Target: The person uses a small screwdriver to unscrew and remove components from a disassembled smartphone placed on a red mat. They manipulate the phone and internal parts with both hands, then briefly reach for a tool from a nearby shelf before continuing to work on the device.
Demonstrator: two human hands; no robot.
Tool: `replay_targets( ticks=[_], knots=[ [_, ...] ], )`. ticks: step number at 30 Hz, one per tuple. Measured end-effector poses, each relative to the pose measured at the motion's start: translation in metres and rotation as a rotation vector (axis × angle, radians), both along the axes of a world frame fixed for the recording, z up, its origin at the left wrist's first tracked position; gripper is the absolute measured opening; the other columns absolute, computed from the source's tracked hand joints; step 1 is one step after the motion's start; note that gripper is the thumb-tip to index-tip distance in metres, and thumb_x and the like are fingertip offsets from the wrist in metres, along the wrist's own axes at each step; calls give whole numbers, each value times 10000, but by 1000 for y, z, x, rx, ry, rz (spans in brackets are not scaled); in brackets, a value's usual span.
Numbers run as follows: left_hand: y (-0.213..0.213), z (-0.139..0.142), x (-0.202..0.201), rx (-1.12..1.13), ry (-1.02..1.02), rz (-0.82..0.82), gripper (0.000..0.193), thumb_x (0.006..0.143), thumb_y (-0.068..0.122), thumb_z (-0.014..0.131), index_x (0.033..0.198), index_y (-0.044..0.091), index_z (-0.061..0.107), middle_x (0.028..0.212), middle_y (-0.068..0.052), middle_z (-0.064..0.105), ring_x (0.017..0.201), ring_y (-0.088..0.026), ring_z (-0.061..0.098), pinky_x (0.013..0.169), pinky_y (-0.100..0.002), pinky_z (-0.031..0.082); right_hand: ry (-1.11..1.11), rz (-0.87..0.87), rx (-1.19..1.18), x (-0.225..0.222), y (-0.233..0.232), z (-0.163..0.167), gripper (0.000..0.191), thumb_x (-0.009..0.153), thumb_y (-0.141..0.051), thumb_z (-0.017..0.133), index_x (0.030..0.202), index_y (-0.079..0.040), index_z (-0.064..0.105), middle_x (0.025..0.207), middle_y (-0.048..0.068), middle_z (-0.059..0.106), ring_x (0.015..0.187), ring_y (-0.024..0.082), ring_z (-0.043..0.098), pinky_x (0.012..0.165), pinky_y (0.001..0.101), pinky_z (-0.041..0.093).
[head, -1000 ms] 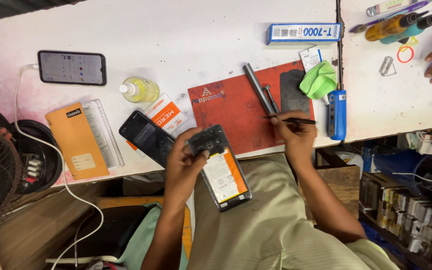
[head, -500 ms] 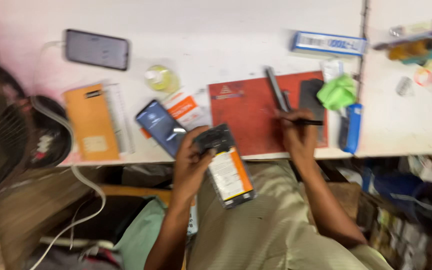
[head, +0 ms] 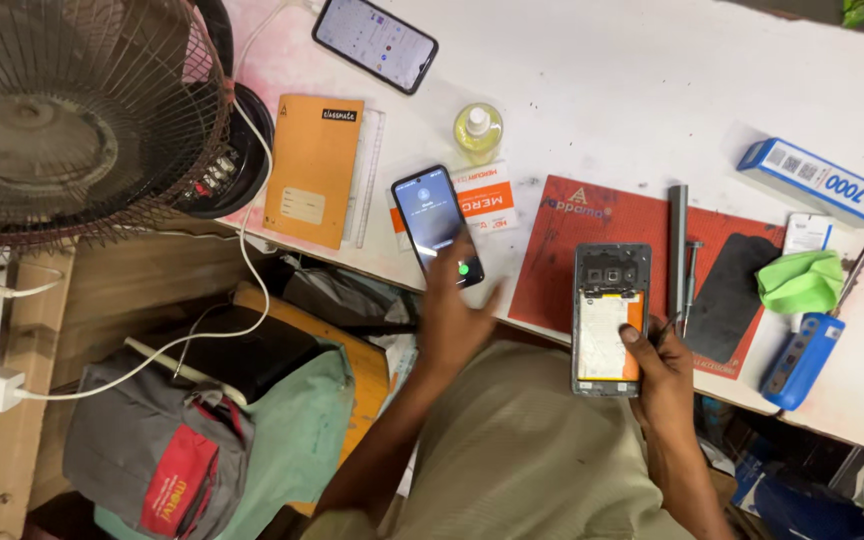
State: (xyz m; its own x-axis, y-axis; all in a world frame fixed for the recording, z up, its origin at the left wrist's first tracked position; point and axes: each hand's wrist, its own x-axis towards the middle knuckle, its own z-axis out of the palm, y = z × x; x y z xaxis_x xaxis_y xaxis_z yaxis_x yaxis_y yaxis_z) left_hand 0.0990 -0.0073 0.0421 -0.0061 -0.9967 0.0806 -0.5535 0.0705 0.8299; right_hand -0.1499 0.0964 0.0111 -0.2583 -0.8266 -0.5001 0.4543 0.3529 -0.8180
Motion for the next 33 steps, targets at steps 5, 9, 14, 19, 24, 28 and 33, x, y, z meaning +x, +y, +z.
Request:
replay_targets(
  ticks=[5, 9, 14, 19, 24, 28, 33],
  knots=[
    [-22, -20, 44, -28, -287, 68, 1140, 597, 230, 974, 1536, 87, 343, 1432, -235, 377, 1327, -441, 385, 1070, -564, 323, 35, -43, 34, -10, -1, 0, 293, 977, -110, 687, 1229, 40, 668, 1072, 78, 723, 934, 125, 676, 825, 272, 542],
    [-35, -35, 51, 8, -253, 124, 1057, 635, 176, 959, 1519, 75, 388, 1438, -223, 365, 1336, -440, 369, 1071, -561, 303, 48, -15, 21, -13, -1, -2, 251, 995, -108, 693, 1187, 51, 666, 1041, 70, 715, 901, 115, 664, 784, 270, 534],
    [-38, -43, 56, -66, -93, 322, 700, 935, 141, 807, 1521, 51, 435, 1430, -183, 463, 1345, -375, 463, 1150, -481, 383, 506, 126, 166, -14, -8, -5, 215, 998, -146, 753, 1105, 39, 733, 872, 50, 650, 789, 98, 539, 703, 259, 431],
    [-27, -37, 37, 135, -27, 278, 770, 866, 229, 855, 1463, 4, 425, 1329, -215, 473, 1284, -390, 449, 1112, -482, 365, 514, 221, 45, -8, -30, -14, 215, 968, -178, 741, 1058, 15, 723, 854, 8, 696, 783, 63, 571, 694, 242, 467],
    [-23, -29, 25, 86, -133, 170, 1074, 672, 185, 925, 1514, -26, 293, 1355, -269, 406, 1284, -435, 391, 1066, -494, 350, 570, 288, 63, -5, -49, -19, 261, 959, -208, 739, 1115, 0, 730, 832, 42, 724, 756, 73, 604, 686, 251, 496],
    [-21, -36, 31, 78, -180, 124, 1158, 565, 118, 927, 1512, -18, 274, 1314, -266, 408, 1243, -434, 399, 1051, -500, 349, 531, 313, 54, -3, -55, -17, 294, 951, -232, 732, 1136, -3, 722, 864, 43, 746, 766, 68, 637, 691, 243, 523],
    [-30, -49, 40, 129, 59, 257, 832, 879, 124, 788, 1564, 9, 331, 1360, -218, 448, 1251, -394, 485, 1086, -478, 432, 579, 335, 118, -3, -58, -8, 306, 961, -276, 720, 1134, -23, 727, 796, 72, 724, 682, 80, 614, 618, 267, 501]
  ],
)
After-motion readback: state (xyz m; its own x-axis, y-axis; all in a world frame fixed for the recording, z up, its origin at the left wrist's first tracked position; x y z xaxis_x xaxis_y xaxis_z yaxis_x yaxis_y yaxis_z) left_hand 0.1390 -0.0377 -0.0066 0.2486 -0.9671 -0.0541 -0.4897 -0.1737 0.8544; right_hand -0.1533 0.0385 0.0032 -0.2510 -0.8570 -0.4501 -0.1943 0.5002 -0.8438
